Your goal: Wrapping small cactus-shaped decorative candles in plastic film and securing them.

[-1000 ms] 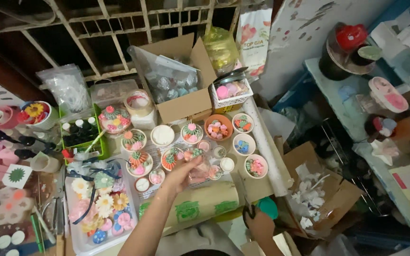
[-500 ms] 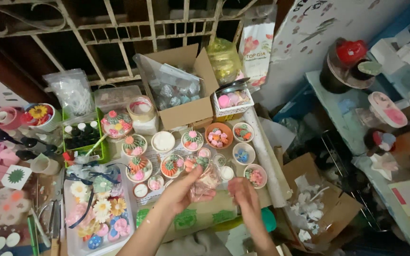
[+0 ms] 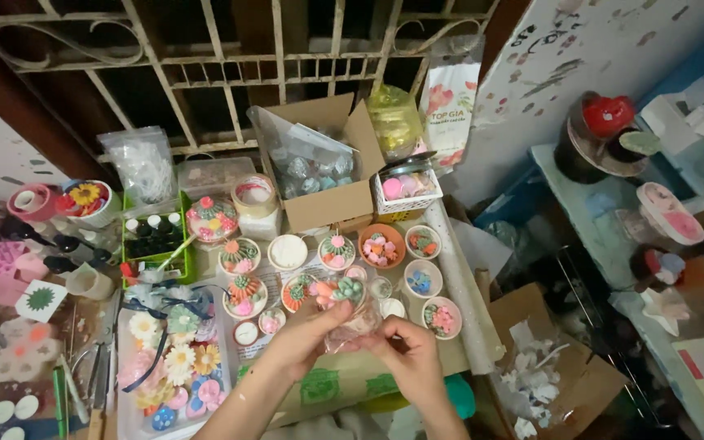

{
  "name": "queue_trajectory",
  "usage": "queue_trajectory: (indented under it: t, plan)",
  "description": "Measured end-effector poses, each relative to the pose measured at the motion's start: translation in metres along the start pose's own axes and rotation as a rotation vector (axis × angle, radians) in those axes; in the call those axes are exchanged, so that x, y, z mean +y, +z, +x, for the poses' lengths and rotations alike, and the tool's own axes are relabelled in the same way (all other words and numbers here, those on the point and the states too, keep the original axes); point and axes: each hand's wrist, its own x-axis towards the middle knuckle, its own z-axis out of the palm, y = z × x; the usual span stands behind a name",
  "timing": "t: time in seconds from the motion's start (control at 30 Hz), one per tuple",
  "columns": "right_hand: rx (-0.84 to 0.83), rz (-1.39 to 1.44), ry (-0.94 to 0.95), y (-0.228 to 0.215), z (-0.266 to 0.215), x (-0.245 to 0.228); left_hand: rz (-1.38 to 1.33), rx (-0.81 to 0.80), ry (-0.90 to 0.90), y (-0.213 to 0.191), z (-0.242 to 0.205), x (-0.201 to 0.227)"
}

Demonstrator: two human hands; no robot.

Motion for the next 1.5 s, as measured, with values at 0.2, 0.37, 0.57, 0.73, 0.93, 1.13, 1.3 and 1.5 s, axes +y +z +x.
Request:
queue_trajectory:
  t: [0.2,0.37,0.57,0.73,0.93,1.13,1.3,1.5]
  plan:
    - [-0.075,0.15,-0.083,-0.008,-0.007,-0.008,-0.068,-0.069,-0.113,0.001,-0.006,0.006]
    - [-0.084,0.101,-0.136,-0.014,-0.014,-0.019,-0.089,-0.097,-0.159,0.004,-0.016,0.002]
    - [-0.121,0.073,-0.222,-0.017,-0.013,-0.027,-0.077,-0.156,-0.171,0.013,-0.028,-0.003]
    - [-0.056,-0.177,-0.459,-0.011,-0.007,-0.038,-0.014,-0.145,-0.091,0.024,-0.039,0.001]
    - [0.056,-0.325,-0.696,-0.004,-0.01,-0.058,-0.012,-0.111,-0.109,0.027,-0.045,0.002]
    - [0.213,-0.395,-0.815,0.001,-0.015,-0.06,-0.038,-0.199,0.0,0.032,-0.057,-0.006]
    - [0.282,-0.513,-0.93,-0.002,-0.018,-0.079,0.062,-0.26,-0.105,0.042,-0.073,0.021]
    - [0.201,-0.608,-0.879,-0.011,-0.025,-0.09,0.008,-0.378,-0.022,0.027,-0.077,0.012]
